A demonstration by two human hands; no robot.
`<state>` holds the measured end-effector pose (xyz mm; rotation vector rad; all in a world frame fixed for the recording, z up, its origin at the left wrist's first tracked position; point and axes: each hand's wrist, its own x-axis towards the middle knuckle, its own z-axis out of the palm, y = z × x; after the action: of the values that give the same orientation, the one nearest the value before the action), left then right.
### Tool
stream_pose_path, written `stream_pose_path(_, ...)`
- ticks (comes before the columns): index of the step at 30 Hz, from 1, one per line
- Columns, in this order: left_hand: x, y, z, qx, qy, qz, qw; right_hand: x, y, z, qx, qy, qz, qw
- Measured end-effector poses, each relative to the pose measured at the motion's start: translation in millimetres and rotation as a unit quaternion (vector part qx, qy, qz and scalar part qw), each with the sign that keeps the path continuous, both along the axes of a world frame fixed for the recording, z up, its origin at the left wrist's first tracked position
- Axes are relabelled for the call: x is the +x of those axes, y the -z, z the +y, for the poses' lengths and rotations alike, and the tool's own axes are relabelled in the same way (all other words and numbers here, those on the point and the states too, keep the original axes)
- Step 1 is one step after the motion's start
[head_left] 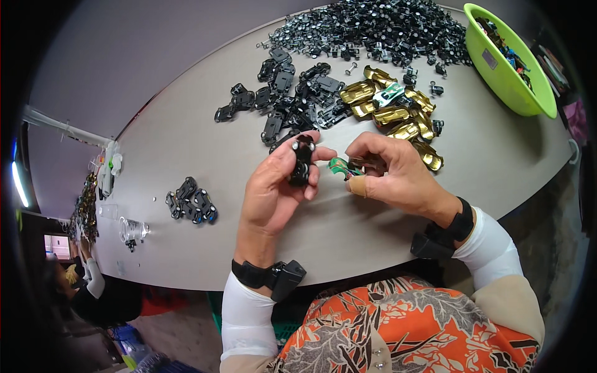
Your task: The person assembles miniature toy cars by hand at a table. They pick up black chassis and colored body shells, fit the shells onto the chassis, and place the completed units on the table. The process is repeated for multiple cars using various body colors.
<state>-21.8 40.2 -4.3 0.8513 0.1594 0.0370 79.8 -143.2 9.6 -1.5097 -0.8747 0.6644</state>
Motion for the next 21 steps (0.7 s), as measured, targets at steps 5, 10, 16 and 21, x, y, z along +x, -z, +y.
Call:
stream_pose_path(5, -2, 2, -8, 0.035, 0.002, 0.013, 0.999, 4, 1, 0, 0.062, 0.01, 0.123, 0.99)
stream_pose_path(10, -1, -1, -19, 0.07, 0.002, 0.006, 0.998, 3, 4, 2, 0.06, -0.009, 0.153, 0.986)
stream_pose_path(16, -3, 8, -15, 0.155, -0.027, 0.001, 0.988, 0, -10, 0, 0.081, 0.029, 0.18, 0.98)
stream_pose_path(21, -1, 0, -19, 0.033, -0.036, 0.03, 0.998, -3, -3, 1, 0.134, 0.037, 0.165, 0.976)
